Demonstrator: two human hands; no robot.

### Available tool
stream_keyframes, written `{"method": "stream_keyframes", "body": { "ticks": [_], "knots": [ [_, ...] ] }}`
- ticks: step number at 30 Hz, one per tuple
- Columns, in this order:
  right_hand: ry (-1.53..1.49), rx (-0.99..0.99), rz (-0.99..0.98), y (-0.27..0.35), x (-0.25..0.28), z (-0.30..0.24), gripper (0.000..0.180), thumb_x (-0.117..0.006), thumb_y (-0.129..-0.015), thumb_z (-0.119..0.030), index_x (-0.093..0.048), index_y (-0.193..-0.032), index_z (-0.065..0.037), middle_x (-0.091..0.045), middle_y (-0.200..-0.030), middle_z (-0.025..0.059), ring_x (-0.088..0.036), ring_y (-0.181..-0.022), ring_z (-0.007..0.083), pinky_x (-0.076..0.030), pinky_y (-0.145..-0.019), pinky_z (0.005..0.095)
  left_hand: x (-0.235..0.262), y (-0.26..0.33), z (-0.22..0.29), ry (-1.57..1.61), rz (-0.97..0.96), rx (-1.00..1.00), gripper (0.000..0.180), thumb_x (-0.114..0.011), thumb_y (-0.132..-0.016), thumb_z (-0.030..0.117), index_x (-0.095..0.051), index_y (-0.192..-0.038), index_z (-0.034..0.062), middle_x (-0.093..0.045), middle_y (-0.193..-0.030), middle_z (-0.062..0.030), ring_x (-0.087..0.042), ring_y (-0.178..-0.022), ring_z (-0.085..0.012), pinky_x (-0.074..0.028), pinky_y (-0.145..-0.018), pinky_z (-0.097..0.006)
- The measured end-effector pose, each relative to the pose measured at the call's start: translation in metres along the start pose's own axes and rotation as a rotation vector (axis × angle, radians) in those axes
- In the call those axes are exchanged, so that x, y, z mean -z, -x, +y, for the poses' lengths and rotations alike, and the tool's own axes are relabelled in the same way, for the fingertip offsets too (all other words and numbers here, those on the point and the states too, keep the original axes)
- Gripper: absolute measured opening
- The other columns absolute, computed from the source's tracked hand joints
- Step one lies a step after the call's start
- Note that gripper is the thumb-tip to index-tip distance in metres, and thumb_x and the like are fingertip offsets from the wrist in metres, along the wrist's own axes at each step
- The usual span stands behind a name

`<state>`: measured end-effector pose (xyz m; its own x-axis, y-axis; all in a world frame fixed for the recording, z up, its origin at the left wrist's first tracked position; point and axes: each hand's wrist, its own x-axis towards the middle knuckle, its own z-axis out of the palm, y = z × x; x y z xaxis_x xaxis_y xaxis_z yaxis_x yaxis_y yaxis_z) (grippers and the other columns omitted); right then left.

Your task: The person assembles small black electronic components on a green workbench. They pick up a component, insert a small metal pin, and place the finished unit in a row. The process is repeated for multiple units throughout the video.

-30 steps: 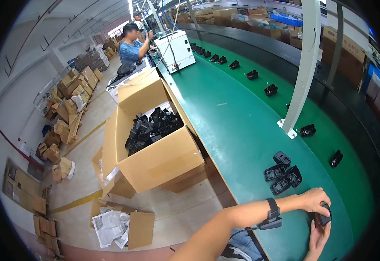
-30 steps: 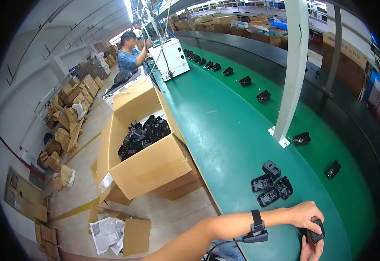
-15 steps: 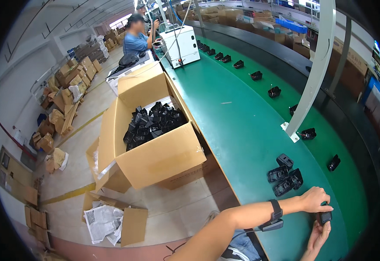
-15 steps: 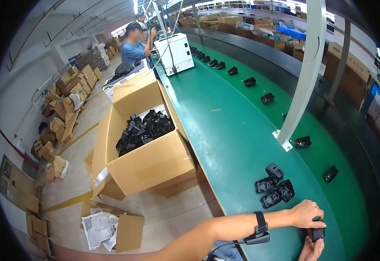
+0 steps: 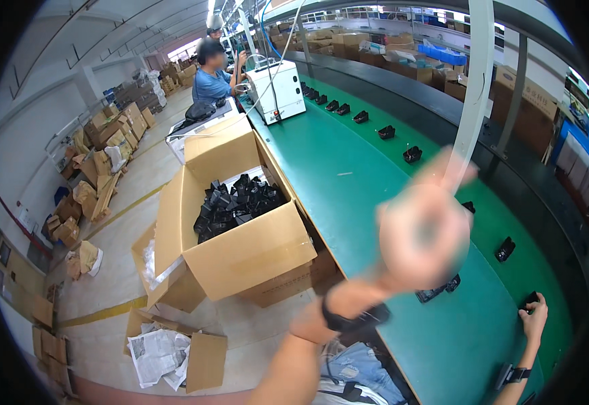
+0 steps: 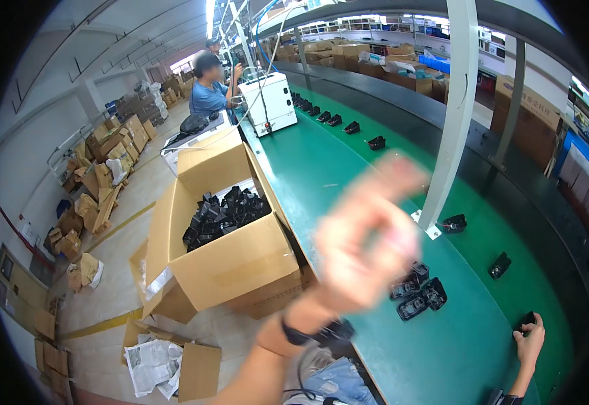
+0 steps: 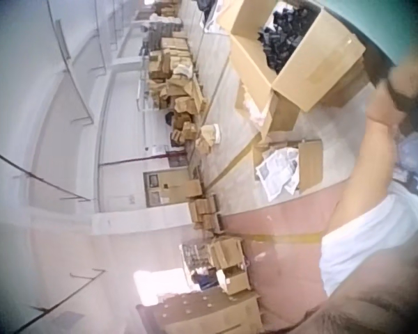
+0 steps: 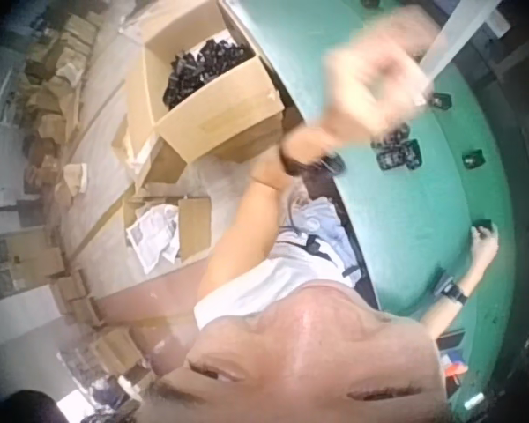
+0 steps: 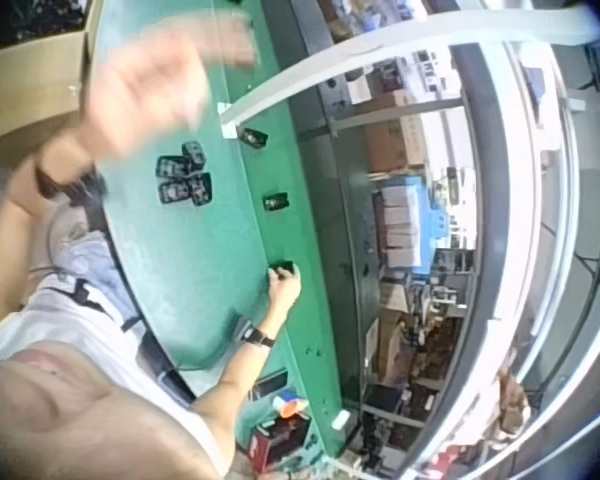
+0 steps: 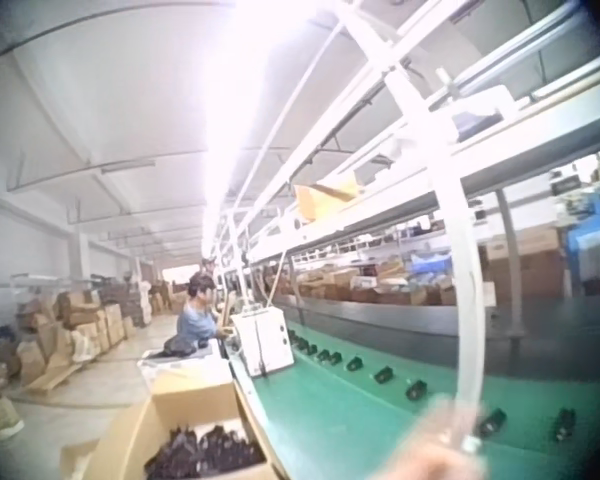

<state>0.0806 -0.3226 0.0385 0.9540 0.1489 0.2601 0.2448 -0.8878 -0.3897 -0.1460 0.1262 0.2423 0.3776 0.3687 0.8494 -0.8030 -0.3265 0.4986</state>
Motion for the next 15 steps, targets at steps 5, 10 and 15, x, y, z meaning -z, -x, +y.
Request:
{"method": "stream_keyframes", "body": {
  "ticks": [5, 10, 15],
  "knots": [
    [-0.013, -0.003, 0.003, -0.005, -0.015, 0.002, 0.023, -0.079, -0.061, 0.002, -0.064, -0.078, 0.004, -0.051, -0.143, 0.0171, -0.056, -0.119, 0.0359, -0.046, -0.1, 0.0417, 0.142, -0.091, 0.035, -0.008, 0.343, 0.148, 0.037, -0.054, -0.096, 0.022, -0.049, -0.122, -0.0038, -0.06, -0.076, -0.0083, -0.057, -0.067, -0.0171, -0.045, -0.061, -0.028],
    [-0.043, -0.016, 0.072, -0.019, -0.029, 0.015, 0.024, -0.078, -0.062, 0.004, -0.062, -0.079, 0.003, -0.049, -0.145, 0.0158, -0.056, -0.119, 0.0355, -0.046, -0.1, 0.0419, 0.196, -0.132, 0.039, -0.141, 0.471, 0.282, 0.014, -0.054, -0.093, 0.02, -0.056, -0.088, 0.007, -0.064, -0.079, -0.0081, -0.06, -0.067, -0.0163, -0.045, -0.058, -0.027],
    [0.025, 0.045, 0.089, -0.017, -0.028, 0.026, 0.024, -0.076, -0.064, 0.006, -0.062, -0.083, 0.003, -0.044, -0.148, 0.0141, -0.053, -0.122, 0.0356, -0.045, -0.102, 0.0424, 0.17, -0.117, 0.03, -0.199, 0.433, 0.271, 0.057, -0.057, -0.091, 0.016, -0.038, -0.139, -0.0083, -0.063, -0.077, -0.01, -0.058, -0.061, -0.0153, -0.042, -0.055, -0.025]
  ]
}}
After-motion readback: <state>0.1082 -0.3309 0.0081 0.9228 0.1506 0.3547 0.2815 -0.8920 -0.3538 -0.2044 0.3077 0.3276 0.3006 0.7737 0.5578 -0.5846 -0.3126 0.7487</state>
